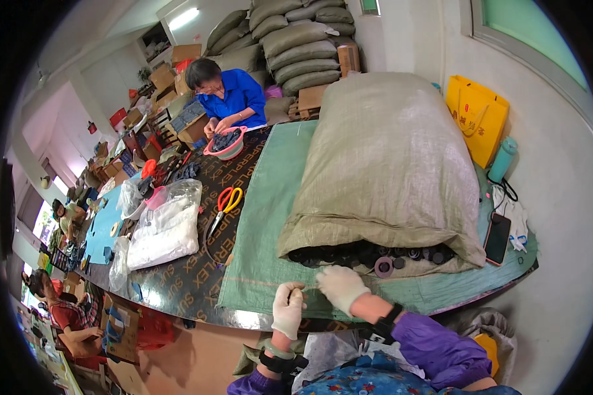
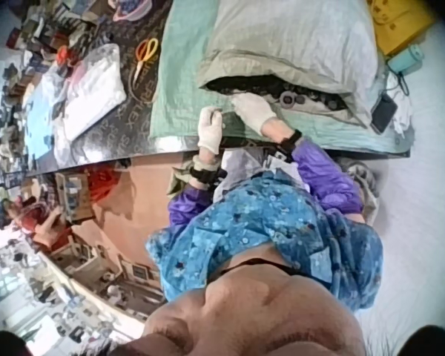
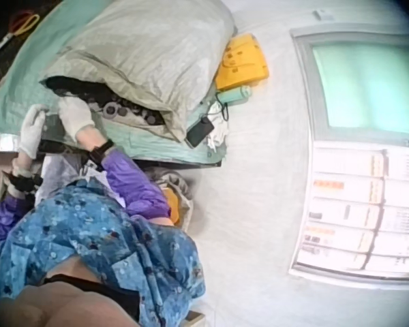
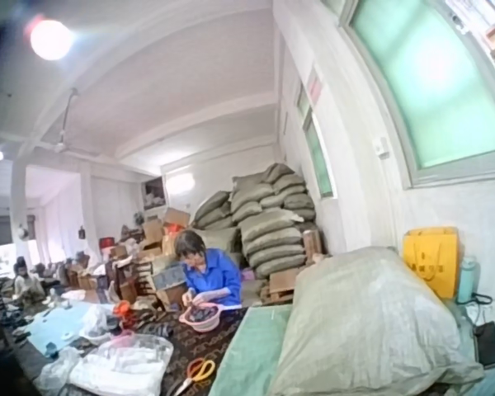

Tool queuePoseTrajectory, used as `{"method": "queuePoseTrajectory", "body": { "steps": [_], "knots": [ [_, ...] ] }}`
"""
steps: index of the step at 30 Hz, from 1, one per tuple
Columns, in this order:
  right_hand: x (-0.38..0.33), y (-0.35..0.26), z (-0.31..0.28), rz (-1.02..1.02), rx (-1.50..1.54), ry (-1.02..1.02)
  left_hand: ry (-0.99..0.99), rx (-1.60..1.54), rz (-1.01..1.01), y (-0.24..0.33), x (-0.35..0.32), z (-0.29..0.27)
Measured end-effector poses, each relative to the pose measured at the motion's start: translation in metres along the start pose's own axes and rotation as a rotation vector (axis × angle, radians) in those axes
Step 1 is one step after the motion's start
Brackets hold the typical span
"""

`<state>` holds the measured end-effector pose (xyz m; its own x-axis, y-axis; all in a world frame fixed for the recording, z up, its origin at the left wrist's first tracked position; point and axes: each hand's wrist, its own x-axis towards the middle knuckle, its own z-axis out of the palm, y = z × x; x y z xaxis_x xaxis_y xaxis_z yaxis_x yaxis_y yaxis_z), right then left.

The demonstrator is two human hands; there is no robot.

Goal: The recorder is assembling small black circular components, likely for fans or similar hardware, by inserting smaller pieces into them.

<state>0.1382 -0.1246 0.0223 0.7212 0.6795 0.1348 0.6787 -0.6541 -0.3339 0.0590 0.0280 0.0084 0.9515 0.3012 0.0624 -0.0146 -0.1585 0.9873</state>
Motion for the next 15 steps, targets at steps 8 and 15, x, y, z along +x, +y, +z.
{"method": "queuePoseTrajectory", "body": {
  "steps": [8, 15],
  "knots": [
    [-0.104, 0.042, -0.027, 0.397, 0.022, 0.055, -0.233, 0.72, 0.323, 0.016, 0.026, 0.057],
    [-0.122, 0.036, -0.025, 0.339, -0.047, 0.091, -0.394, 1.089, 0.217, 0.025, 0.026, 0.08]
  ]
}}
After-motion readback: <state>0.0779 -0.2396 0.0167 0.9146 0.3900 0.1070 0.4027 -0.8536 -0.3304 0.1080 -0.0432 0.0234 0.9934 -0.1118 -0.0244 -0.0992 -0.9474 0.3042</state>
